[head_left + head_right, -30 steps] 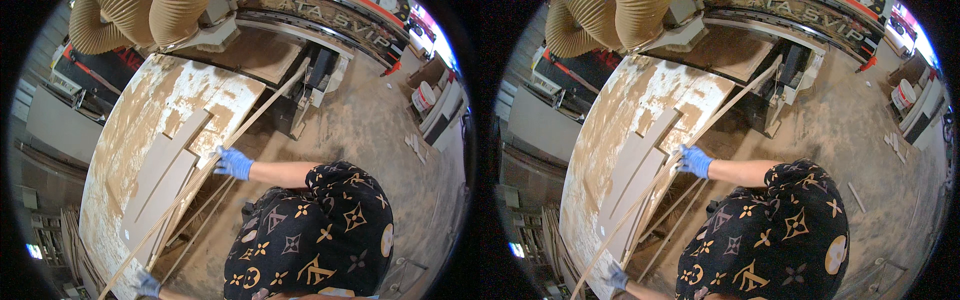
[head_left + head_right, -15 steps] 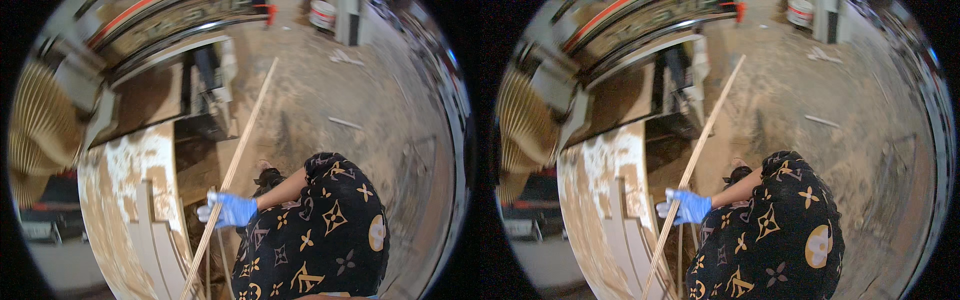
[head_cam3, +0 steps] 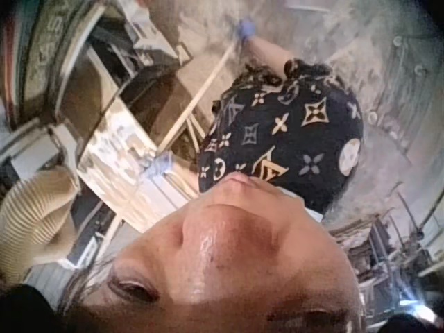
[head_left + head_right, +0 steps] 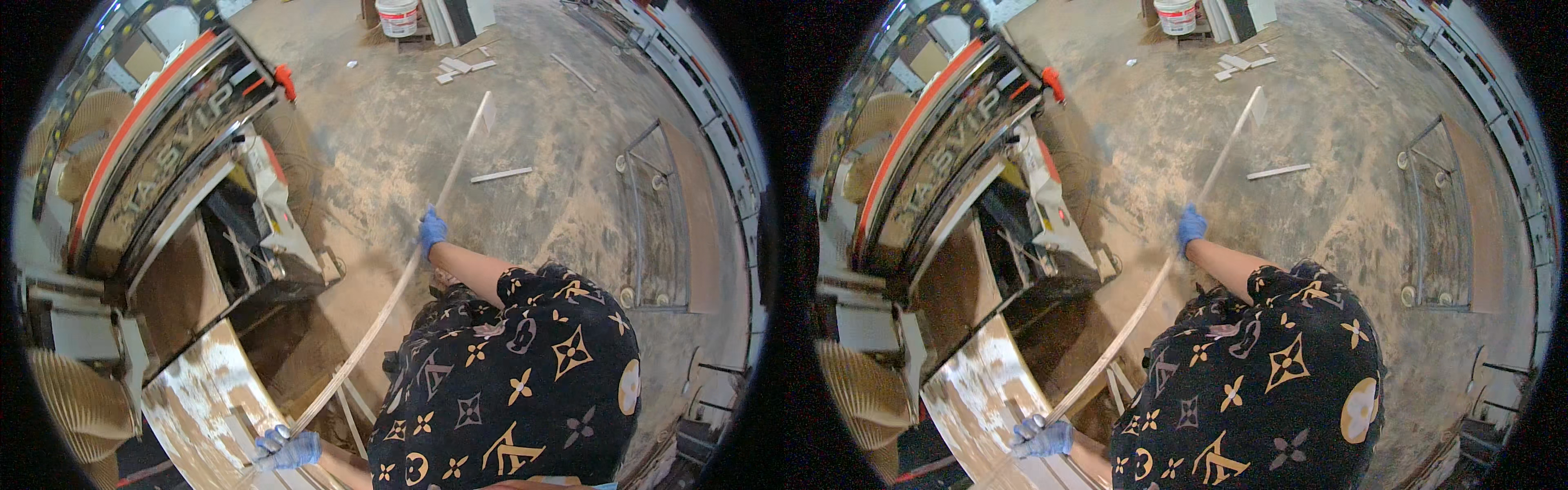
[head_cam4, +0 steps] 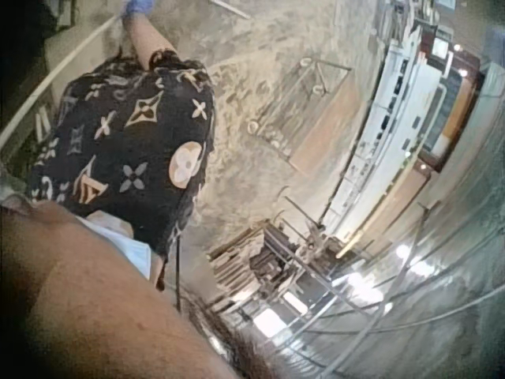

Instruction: The person applies adhesive labels to several flat wooden panels on a workbench, then stacks the labeled panels and moves them to a nearby pile. The person also briefly interacts with a CNC machine control panel.

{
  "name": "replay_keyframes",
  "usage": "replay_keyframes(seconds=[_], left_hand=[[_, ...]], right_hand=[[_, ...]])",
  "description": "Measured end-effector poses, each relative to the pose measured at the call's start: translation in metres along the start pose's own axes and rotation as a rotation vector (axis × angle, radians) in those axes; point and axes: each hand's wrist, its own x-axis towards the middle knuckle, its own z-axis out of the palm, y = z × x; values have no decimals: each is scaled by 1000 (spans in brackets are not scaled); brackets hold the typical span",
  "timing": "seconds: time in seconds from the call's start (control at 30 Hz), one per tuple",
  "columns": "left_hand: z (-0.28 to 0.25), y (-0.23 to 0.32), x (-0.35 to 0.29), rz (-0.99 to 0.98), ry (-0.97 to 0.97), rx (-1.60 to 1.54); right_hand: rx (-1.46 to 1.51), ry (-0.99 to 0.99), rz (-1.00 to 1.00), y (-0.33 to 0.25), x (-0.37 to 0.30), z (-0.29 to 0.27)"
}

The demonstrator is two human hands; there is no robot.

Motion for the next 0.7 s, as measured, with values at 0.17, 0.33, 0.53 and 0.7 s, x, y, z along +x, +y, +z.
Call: replay_keyframes(seconds=[0.17,0.33,0.53,0.7], left_hand=[[64,-23,-10,0,-239,80],[63,-66,-15,142,-626,401],[59,-129,13,213,-1156,728],[43,-147,102,243,-1151,706]], right_hand=[[82,16,-74,6,56,-26],[-22,-170,-333,24,25,-28],[205,-210,16,79,-69,36],[344,-469,-80,105,-105,85]])
